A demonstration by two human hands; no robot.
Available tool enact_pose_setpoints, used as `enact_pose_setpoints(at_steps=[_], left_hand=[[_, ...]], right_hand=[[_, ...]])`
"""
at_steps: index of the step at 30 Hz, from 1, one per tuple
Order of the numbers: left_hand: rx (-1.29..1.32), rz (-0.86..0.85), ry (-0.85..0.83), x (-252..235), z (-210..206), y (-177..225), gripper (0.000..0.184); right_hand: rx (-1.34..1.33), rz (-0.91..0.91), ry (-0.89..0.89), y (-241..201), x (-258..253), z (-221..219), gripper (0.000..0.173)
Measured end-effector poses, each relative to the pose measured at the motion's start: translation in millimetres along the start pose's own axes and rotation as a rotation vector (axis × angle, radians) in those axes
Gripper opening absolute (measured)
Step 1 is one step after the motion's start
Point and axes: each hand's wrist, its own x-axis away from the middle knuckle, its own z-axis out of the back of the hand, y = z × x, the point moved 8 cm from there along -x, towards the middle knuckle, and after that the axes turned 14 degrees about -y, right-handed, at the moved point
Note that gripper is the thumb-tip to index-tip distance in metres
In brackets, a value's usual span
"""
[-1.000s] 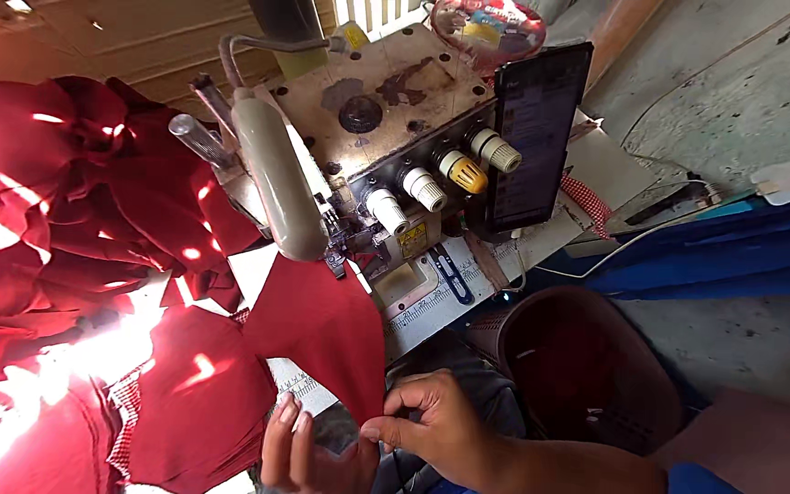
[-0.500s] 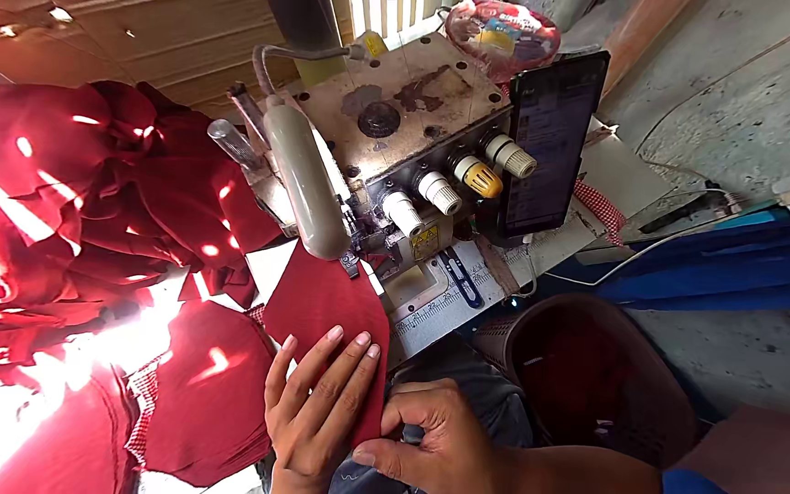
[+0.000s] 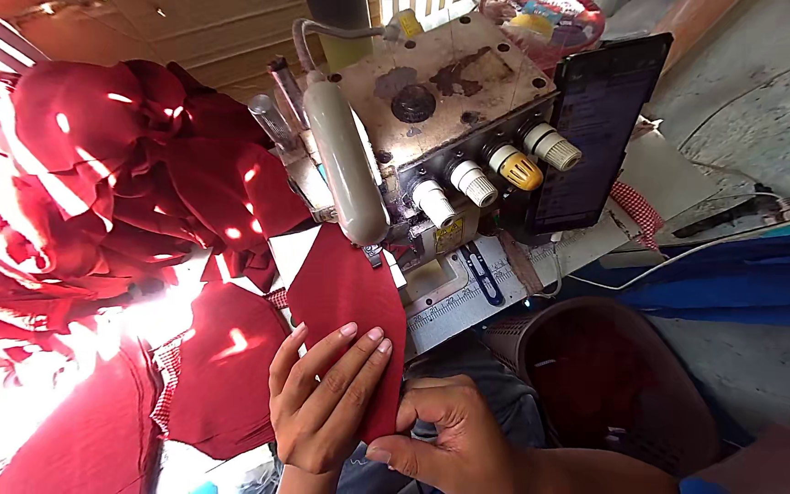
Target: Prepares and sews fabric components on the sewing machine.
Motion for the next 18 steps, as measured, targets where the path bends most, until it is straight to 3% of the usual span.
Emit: enact_pose_setpoints(at_steps=[9, 18], left_hand=[[0.006, -0.049, -0.056, 6, -8, 1, 0.019], [-0.015, -0.138, -0.204, 6, -20, -1, 0.025]], right_hand=[[-0.068, -0.036, -0.017, 10, 6, 1, 0.023], [-0.357, -0.188, -0.001, 39, 14, 10, 0.013]])
